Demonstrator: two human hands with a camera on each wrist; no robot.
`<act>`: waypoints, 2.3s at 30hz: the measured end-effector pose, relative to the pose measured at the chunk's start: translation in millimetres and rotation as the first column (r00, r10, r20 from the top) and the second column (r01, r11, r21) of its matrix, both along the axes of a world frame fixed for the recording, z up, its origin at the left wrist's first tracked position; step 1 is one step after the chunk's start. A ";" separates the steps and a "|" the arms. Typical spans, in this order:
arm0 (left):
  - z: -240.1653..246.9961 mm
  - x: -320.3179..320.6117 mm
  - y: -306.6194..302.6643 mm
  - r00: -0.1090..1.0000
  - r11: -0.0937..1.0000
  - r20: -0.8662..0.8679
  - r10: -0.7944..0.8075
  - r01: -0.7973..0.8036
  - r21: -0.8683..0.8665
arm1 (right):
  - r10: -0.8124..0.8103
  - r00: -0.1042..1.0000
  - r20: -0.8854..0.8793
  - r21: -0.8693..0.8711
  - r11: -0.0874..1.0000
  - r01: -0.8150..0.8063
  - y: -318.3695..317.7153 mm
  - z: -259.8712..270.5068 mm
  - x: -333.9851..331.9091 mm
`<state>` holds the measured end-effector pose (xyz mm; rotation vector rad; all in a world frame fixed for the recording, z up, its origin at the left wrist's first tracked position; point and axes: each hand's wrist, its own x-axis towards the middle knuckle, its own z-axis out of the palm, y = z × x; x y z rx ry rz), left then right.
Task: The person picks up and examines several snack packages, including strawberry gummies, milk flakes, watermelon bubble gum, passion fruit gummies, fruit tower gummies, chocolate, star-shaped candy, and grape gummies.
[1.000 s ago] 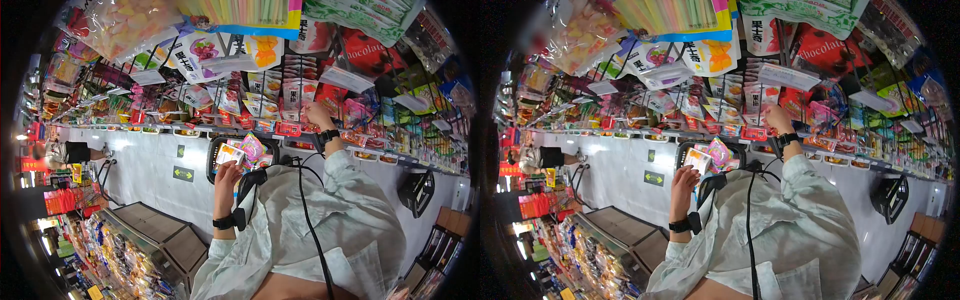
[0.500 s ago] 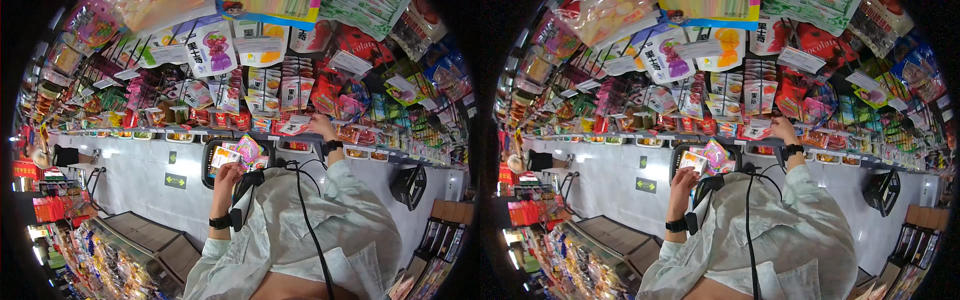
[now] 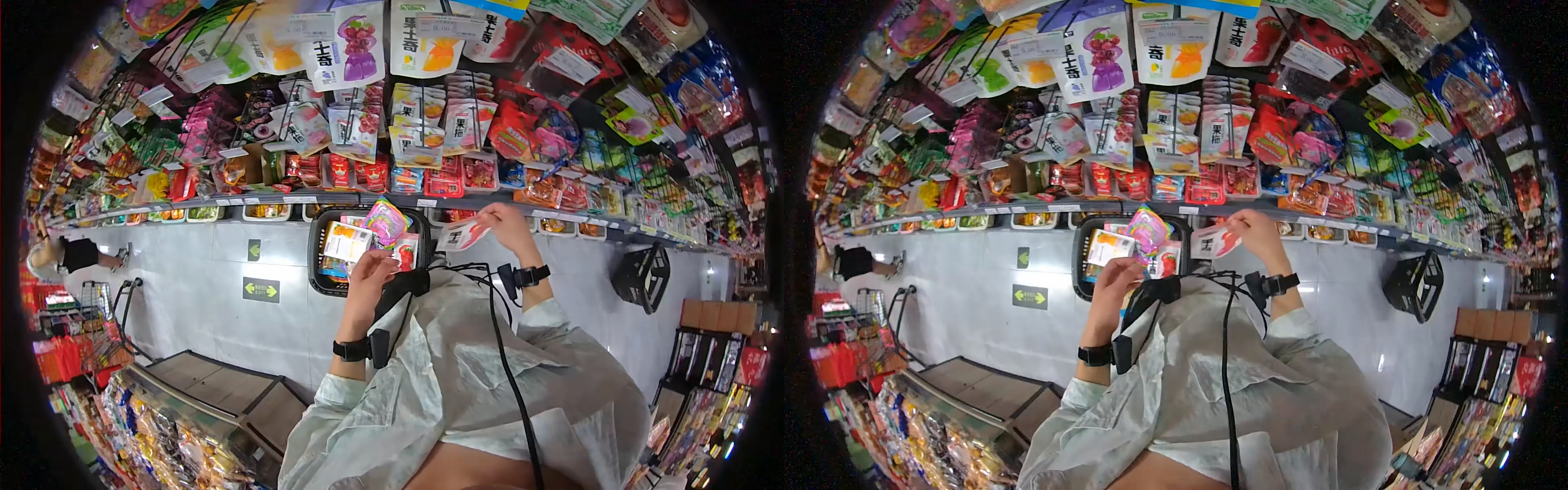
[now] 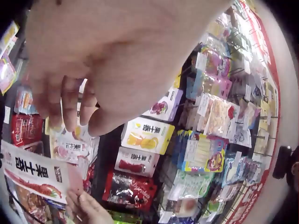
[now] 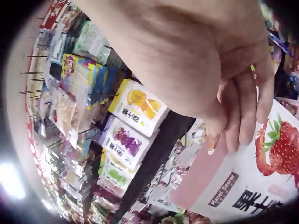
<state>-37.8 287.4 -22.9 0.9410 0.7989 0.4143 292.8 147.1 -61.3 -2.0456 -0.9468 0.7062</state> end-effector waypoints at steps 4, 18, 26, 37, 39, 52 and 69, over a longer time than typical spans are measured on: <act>-18.1 4.5 -10.5 0.978 0.914 -0.135 -0.158 0.197 0.354 | 0.045 0.999 -0.002 0.016 0.999 -0.045 -8.0 50.2 -73.5; 12.1 12.3 -33.3 0.963 0.799 -0.123 -0.239 0.267 0.539 | 0.050 0.999 -0.011 0.255 0.966 -0.045 -34.9 141.1 -146.4; 45.0 11.9 -62.3 0.992 0.873 0.110 0.060 -0.105 0.477 | 0.020 1.000 0.018 0.267 0.963 -0.024 -92.5 126.3 -122.2; 46.8 31.8 -167.3 0.991 0.995 0.129 -0.027 0.014 0.102 | 0.121 0.835 -0.537 0.172 0.985 -0.032 -196.4 92.7 -106.6; 49.7 23.3 -194.0 0.992 0.993 0.055 -0.114 0.112 0.025 | 0.099 0.789 -0.606 0.235 0.970 0.059 -205.3 86.9 -109.8; 33.4 -17.8 -244.1 0.961 0.967 -0.165 -0.224 0.198 -0.164 | 0.013 0.794 -0.608 -0.050 0.997 -0.055 -218.7 51.9 -133.2; 27.0 -111.6 -114.5 0.944 0.956 -0.149 -0.293 0.293 -0.026 | -0.134 0.919 -0.371 -0.032 0.991 0.132 -113.5 69.3 -232.8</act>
